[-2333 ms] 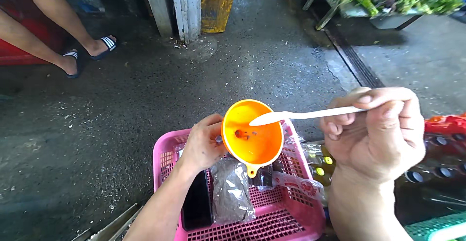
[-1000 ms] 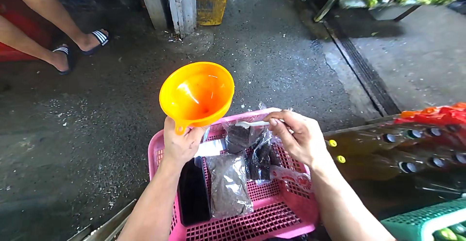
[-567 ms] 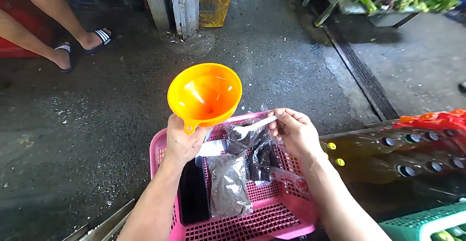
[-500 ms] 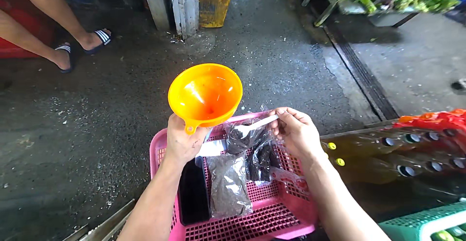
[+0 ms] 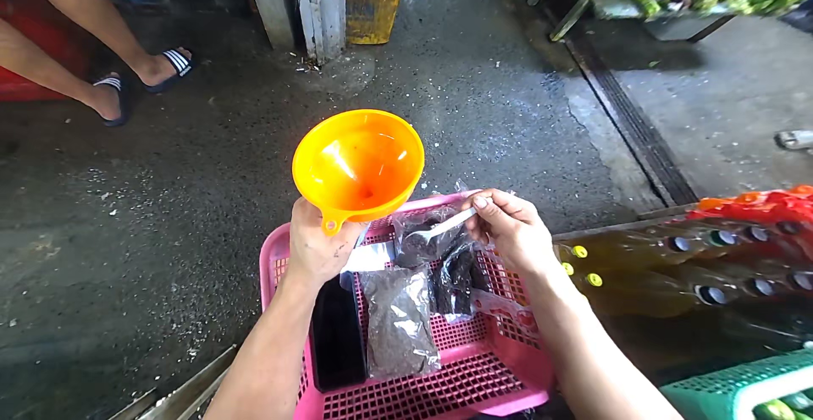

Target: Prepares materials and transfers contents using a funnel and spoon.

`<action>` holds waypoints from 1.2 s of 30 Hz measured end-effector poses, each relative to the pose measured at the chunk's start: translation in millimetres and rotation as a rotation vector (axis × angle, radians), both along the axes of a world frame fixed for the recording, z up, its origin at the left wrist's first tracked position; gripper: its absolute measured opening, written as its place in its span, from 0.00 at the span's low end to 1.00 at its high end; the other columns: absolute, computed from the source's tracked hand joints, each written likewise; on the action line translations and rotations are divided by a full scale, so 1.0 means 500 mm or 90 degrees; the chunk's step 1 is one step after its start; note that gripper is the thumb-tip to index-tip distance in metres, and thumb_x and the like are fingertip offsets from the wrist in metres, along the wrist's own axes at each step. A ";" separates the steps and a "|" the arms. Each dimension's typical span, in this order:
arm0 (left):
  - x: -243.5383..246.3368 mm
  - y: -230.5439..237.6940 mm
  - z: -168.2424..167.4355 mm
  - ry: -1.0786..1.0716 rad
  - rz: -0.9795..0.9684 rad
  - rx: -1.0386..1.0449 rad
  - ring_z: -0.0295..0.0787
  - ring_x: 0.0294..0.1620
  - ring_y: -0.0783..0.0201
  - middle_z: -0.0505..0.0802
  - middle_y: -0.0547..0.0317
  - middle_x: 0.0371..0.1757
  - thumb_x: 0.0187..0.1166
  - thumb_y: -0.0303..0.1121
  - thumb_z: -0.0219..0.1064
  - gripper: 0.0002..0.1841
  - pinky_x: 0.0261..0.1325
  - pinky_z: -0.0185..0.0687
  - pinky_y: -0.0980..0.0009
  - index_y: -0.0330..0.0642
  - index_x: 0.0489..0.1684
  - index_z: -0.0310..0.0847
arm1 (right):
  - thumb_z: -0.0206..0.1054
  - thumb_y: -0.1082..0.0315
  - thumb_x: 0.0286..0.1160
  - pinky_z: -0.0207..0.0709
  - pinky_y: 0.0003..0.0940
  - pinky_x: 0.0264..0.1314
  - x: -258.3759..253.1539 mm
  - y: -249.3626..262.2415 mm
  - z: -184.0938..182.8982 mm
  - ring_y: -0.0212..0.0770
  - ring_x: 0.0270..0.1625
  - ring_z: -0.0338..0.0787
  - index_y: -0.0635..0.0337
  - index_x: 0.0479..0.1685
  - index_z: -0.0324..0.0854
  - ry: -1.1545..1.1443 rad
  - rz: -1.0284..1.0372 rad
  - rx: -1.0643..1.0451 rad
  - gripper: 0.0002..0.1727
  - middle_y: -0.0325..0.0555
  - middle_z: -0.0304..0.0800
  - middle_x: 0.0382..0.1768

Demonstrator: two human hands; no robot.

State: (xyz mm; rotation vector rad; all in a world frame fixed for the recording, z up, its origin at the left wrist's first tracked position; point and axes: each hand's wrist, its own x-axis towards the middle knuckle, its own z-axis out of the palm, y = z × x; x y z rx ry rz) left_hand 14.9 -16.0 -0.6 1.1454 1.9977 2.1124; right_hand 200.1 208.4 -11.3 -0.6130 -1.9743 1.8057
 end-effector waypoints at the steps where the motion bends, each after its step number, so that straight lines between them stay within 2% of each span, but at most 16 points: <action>1: 0.000 0.000 0.000 -0.001 -0.001 0.001 0.92 0.49 0.80 0.94 0.76 0.44 0.65 0.30 0.81 0.14 0.56 0.91 0.78 0.48 0.47 0.86 | 0.51 0.67 0.91 0.80 0.20 0.25 0.000 -0.001 0.001 0.27 0.22 0.86 0.59 0.43 0.88 -0.005 -0.006 -0.039 0.17 0.38 0.91 0.25; 5: -0.001 -0.001 0.001 0.000 -0.001 -0.004 0.91 0.50 0.82 0.94 0.78 0.45 0.66 0.32 0.81 0.14 0.56 0.90 0.79 0.49 0.47 0.86 | 0.48 0.68 0.92 0.77 0.19 0.21 -0.004 -0.002 0.006 0.27 0.19 0.83 0.62 0.41 0.87 -0.006 -0.050 -0.146 0.20 0.41 0.90 0.23; 8: 0.001 -0.002 0.002 0.000 0.001 -0.010 0.91 0.49 0.82 0.94 0.77 0.44 0.66 0.32 0.81 0.14 0.56 0.90 0.79 0.48 0.47 0.86 | 0.46 0.67 0.93 0.75 0.18 0.19 -0.008 0.000 0.012 0.27 0.17 0.82 0.62 0.39 0.87 -0.011 -0.074 -0.178 0.21 0.41 0.89 0.21; 20: 0.002 -0.002 0.003 -0.011 0.006 -0.022 0.90 0.47 0.85 0.94 0.80 0.40 0.63 0.29 0.80 0.13 0.54 0.89 0.82 0.48 0.43 0.87 | 0.44 0.67 0.94 0.76 0.18 0.20 -0.014 -0.007 0.012 0.27 0.18 0.82 0.60 0.41 0.86 0.020 -0.130 -0.191 0.22 0.41 0.89 0.22; 36: 0.000 -0.003 -0.006 0.015 0.014 -0.031 0.89 0.47 0.87 0.93 0.79 0.40 0.65 0.33 0.79 0.13 0.54 0.88 0.84 0.45 0.44 0.85 | 0.41 0.66 0.94 0.75 0.17 0.19 -0.016 -0.006 0.021 0.26 0.17 0.81 0.59 0.40 0.85 0.058 -0.148 -0.240 0.24 0.40 0.88 0.22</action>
